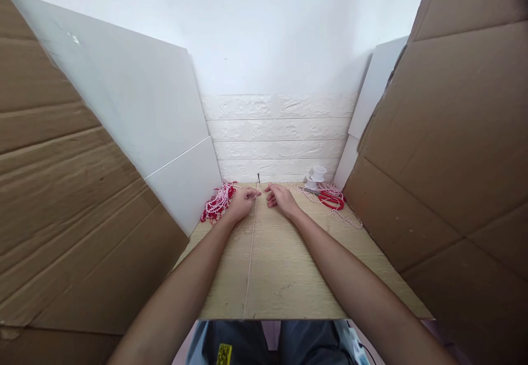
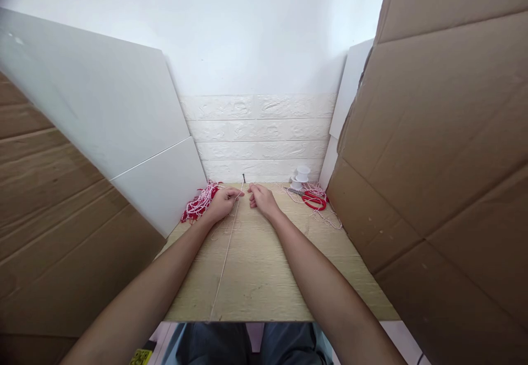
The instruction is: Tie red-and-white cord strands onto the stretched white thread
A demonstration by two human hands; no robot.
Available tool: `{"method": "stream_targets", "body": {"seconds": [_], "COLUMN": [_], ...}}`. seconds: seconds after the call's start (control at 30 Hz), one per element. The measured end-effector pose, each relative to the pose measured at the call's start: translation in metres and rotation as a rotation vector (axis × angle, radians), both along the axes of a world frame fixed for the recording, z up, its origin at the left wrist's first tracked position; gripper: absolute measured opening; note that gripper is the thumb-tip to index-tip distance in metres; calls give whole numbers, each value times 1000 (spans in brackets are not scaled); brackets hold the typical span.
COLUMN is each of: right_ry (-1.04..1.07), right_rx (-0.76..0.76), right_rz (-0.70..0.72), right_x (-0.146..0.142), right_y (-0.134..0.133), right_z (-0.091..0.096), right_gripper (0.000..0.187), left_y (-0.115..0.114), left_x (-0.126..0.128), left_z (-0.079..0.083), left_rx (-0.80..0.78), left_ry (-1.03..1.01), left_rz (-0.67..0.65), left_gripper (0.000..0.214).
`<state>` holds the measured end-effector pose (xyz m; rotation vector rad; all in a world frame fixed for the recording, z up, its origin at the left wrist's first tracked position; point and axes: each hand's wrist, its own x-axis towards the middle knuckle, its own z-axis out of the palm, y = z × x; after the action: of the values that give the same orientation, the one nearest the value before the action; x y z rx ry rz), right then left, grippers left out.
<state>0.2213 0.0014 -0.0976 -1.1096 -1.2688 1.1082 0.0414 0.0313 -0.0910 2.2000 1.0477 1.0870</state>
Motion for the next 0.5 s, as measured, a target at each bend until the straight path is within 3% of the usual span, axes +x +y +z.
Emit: {"method": "stream_targets", "body": {"seconds": [0.2,0.3,0.4,0.5], "right_ry": [-41,-36,6,-22], "right_rx": [162,274,222,80], "right_rz": [-11,-83,-155,-121], "right_x": [-1,-1,1,2], "right_y": [-2,-8,-12,-10], "right_z": [0,5,7,4], "right_gripper": [44,40,43,49], "left_y": [2,1,0,-1], "left_x": [0,0,1,1], "left_z": [-1,-1,0,1], "left_rx": [-20,-19,-10,-24], "left_ry": [-13,-17,-7,-12], "left_rz": [1,8,7,6], "left_gripper": [34,32,32,32]}}
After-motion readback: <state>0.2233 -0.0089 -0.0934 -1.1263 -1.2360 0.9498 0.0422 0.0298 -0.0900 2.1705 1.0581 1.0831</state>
